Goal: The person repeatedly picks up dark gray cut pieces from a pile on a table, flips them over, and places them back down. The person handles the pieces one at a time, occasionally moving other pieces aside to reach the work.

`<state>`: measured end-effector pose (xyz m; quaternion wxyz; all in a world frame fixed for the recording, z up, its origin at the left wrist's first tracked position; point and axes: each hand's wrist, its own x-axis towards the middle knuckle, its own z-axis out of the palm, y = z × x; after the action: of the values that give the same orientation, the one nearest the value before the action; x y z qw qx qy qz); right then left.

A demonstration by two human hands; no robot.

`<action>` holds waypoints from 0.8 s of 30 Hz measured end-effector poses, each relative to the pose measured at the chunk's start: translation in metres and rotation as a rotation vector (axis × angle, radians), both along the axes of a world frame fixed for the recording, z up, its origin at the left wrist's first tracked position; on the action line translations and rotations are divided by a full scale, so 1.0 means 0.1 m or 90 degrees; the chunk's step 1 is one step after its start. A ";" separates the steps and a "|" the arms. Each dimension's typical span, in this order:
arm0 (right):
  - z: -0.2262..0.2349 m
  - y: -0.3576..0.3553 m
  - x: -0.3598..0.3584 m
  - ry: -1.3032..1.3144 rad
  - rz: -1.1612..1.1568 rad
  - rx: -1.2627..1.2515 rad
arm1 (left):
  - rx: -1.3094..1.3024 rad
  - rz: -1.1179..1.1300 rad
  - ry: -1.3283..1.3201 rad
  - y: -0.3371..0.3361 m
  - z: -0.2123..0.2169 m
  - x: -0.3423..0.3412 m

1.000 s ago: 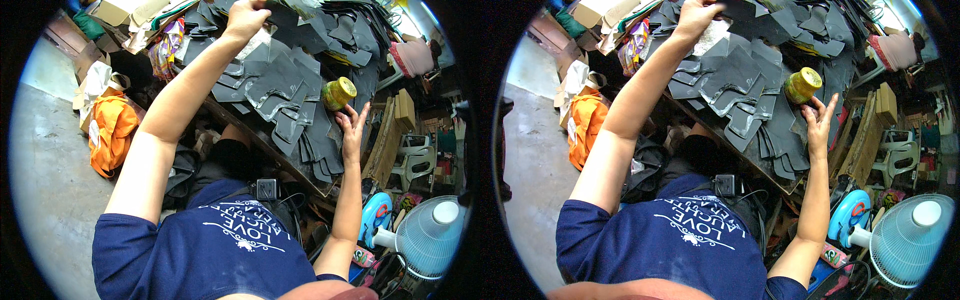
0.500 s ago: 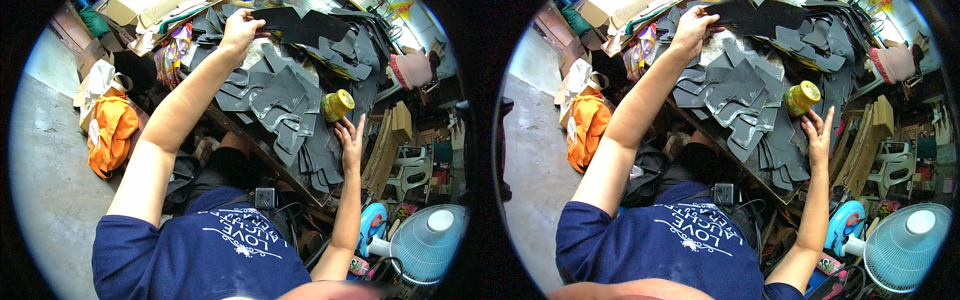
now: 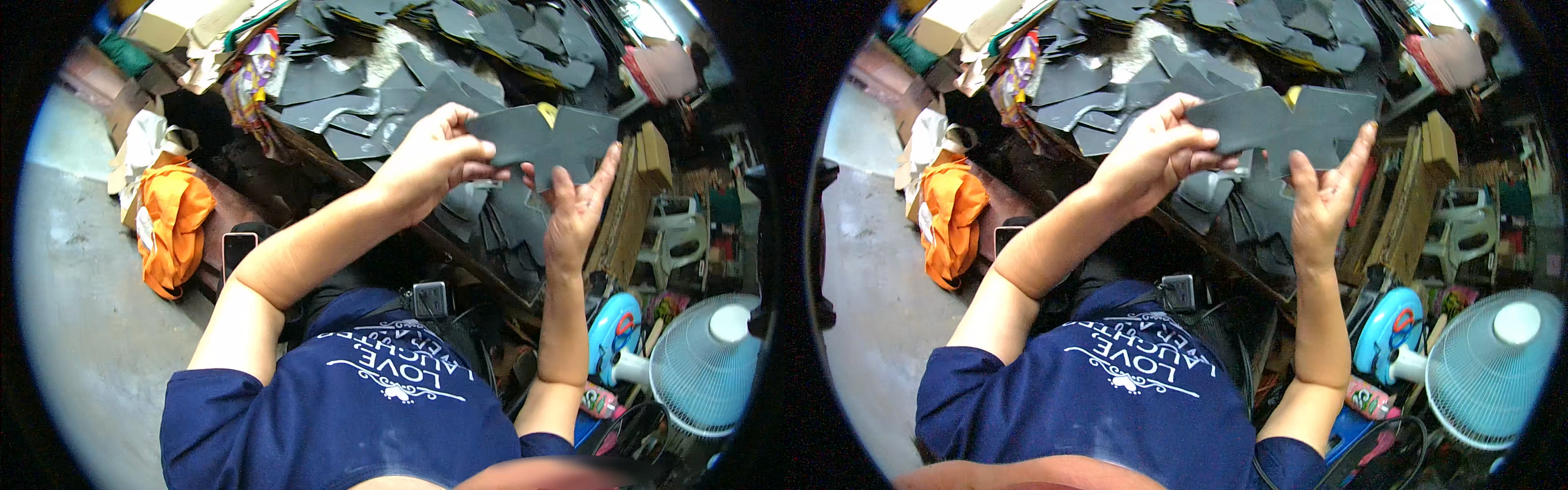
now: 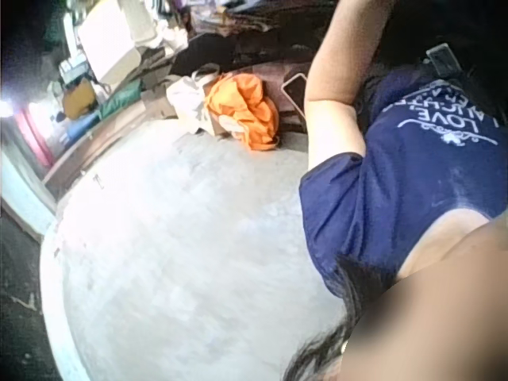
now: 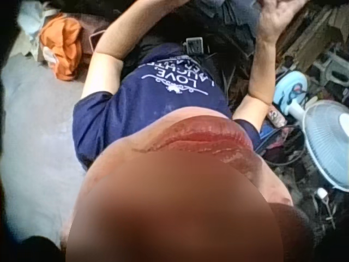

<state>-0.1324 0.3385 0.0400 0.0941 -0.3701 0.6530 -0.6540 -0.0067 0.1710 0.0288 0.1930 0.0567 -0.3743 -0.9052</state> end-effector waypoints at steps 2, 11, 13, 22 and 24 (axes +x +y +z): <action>0.01 -0.04 0.05 0.021 -0.039 -0.037 | -0.061 -0.035 -0.057 0.17 -0.02 0.07; 0.06 0.20 -0.05 0.093 0.007 -0.005 | -0.370 0.001 -0.049 0.12 -0.02 0.29; 0.10 0.24 -0.04 0.126 0.044 0.022 | -0.376 0.050 -0.063 0.11 -0.03 0.27; 0.12 0.28 0.26 -0.135 0.260 0.089 | -0.170 0.087 -0.082 0.07 -0.01 0.27; 0.09 0.29 0.21 -0.125 0.180 0.058 | -0.151 0.202 -0.081 0.05 -0.02 0.28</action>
<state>-0.1115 0.3673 0.0487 0.2650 -0.3882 0.6111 -0.6369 0.0216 0.1757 0.0272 0.3141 0.1487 -0.4760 -0.8079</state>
